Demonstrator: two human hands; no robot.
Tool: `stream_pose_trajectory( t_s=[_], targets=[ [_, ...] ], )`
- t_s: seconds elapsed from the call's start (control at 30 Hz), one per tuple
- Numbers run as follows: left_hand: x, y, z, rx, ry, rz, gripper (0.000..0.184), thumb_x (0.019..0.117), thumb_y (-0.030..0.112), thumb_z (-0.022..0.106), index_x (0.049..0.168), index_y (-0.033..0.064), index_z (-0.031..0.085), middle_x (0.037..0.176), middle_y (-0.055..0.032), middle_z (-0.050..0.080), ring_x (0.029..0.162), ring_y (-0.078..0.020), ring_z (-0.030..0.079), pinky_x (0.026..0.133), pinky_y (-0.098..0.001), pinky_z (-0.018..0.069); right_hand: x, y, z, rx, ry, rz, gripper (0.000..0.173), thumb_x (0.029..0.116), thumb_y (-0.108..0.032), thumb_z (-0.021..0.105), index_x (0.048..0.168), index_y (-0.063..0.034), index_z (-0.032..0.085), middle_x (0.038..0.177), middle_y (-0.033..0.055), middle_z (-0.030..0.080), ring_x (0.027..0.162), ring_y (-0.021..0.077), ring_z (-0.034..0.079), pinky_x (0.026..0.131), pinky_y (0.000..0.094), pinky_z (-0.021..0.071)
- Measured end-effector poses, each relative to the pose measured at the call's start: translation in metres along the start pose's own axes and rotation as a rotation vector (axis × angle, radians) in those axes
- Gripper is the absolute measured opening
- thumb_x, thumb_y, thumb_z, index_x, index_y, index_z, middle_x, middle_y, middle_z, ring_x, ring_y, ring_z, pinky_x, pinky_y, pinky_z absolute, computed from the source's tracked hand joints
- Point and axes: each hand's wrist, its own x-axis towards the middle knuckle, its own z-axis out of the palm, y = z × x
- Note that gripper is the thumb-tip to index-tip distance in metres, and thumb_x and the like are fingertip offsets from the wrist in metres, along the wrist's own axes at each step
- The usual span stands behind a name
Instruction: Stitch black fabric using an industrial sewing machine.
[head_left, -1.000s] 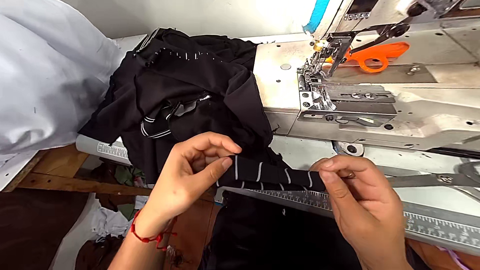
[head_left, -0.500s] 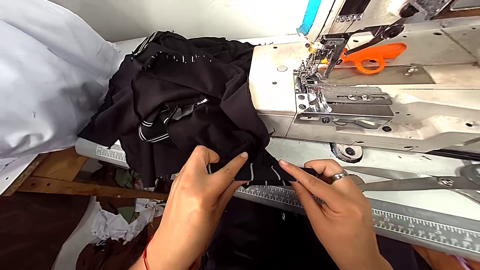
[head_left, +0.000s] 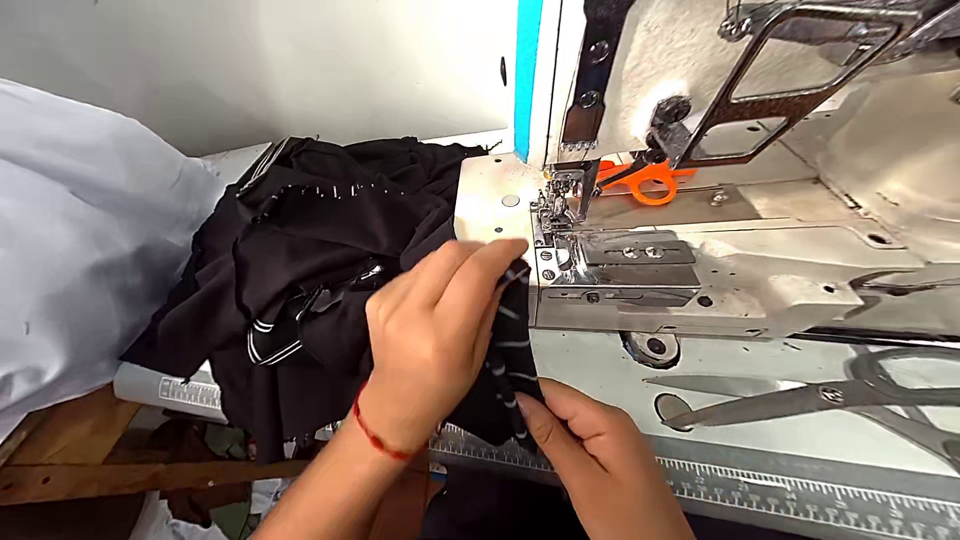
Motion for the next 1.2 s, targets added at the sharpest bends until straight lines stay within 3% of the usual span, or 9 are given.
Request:
stream_pose_trajectory(
  t_s=[0.13,0.23,0.33,0.47,0.6,0.77,0.9,1.03,1.2],
  targets=[
    [0.023,-0.023,0.028,0.229,-0.276,-0.091,0.015,0.0983,0.018,0.066,0.096,0.0075,0.077,0.089,-0.0088,0.073,0.074,-0.0242,0.071,0.055,-0.0408,0.0515,0.016,-0.001,-0.006,0.129,0.027,0.045,0.023,0.1054,-0.011,0.052,0.099,-0.0038,0.072,0.087,-0.0034,0.077,0.082,0.0013,0.073,0.075,0.0191,0.0609],
    [0.043,-0.040,0.045,0.136,-0.504,-0.279,0.015,0.0949,0.023,0.070,0.093,0.0107,0.078,0.089,-0.0076,0.073,0.077,-0.0260,0.070,0.061,-0.0503,0.0527,0.024,-0.003,-0.010,0.150,0.085,0.024,0.026,0.1063,-0.011,0.048,0.097,-0.0043,0.071,0.084,-0.0021,0.077,0.079,0.0032,0.072,0.073,0.0183,0.0587],
    [0.063,-0.059,0.065,-0.160,-0.580,-0.299,0.013,0.0926,0.019,0.072,0.087,0.0091,0.078,0.078,-0.0031,0.068,0.069,-0.0144,0.060,0.064,-0.0399,0.0470,0.028,-0.004,-0.017,0.106,0.175,0.015,0.028,0.1067,-0.013,0.046,0.094,-0.0078,0.070,0.081,-0.0040,0.077,0.075,0.0008,0.070,0.069,0.0160,0.0540],
    [0.079,-0.068,0.086,-0.369,-0.618,-0.374,0.020,0.0849,0.012,0.076,0.102,0.0028,0.071,0.092,-0.0044,0.070,0.088,-0.0079,0.064,0.082,-0.0326,0.0506,0.033,-0.001,-0.016,0.111,0.245,0.040,0.029,0.1072,-0.013,0.045,0.092,-0.0089,0.070,0.080,-0.0020,0.077,0.072,0.0019,0.069,0.067,0.0152,0.0519],
    [0.081,-0.064,0.091,-0.385,-0.544,-0.360,0.028,0.0834,0.009,0.077,0.109,0.0008,0.068,0.097,-0.0046,0.070,0.092,-0.0030,0.064,0.085,-0.0244,0.0499,0.040,0.006,-0.015,0.137,0.238,0.060,0.031,0.1082,-0.014,0.044,0.092,-0.0077,0.070,0.079,0.0010,0.077,0.070,0.0039,0.068,0.066,0.0165,0.0527],
    [0.085,-0.069,0.093,-0.336,-0.589,-0.386,0.027,0.0846,0.018,0.081,0.102,0.0008,0.071,0.093,-0.0085,0.071,0.089,-0.0137,0.066,0.083,-0.0378,0.0513,0.047,0.003,-0.019,0.081,0.230,0.100,0.034,0.1088,-0.017,0.046,0.084,-0.0077,0.068,0.071,0.0013,0.075,0.061,0.0036,0.068,0.060,0.0164,0.0530],
    [0.051,-0.046,0.042,-0.162,-0.278,-0.098,0.013,0.0945,0.006,0.062,0.095,0.0008,0.074,0.097,-0.0123,0.071,0.092,-0.0220,0.069,0.083,-0.0387,0.0566,0.045,-0.010,-0.031,0.109,0.158,0.161,0.035,0.1079,-0.018,0.045,0.086,-0.0086,0.071,0.067,-0.0037,0.073,0.053,0.0009,0.064,0.049,0.0158,0.0516],
    [-0.048,0.007,0.022,-0.404,-0.049,0.198,0.026,0.1019,0.012,0.048,0.078,0.0121,0.059,0.073,-0.0035,0.061,0.072,-0.0163,0.061,0.071,-0.0287,0.0514,0.044,-0.023,-0.037,0.185,0.103,0.159,0.036,0.1058,-0.014,0.044,0.083,-0.0117,0.071,0.064,-0.0083,0.070,0.046,-0.0045,0.056,0.041,0.0128,0.0445],
    [-0.056,0.020,0.054,-0.102,0.016,-0.120,0.012,0.0992,0.012,0.057,0.101,0.0084,0.068,0.103,-0.0044,0.070,0.107,-0.0145,0.065,0.101,-0.0284,0.0494,0.053,-0.029,-0.032,0.184,0.202,0.087,0.037,0.1033,-0.012,0.048,0.075,-0.0135,0.071,0.055,-0.0085,0.063,0.042,-0.0050,0.050,0.038,0.0107,0.0386]
  ],
)
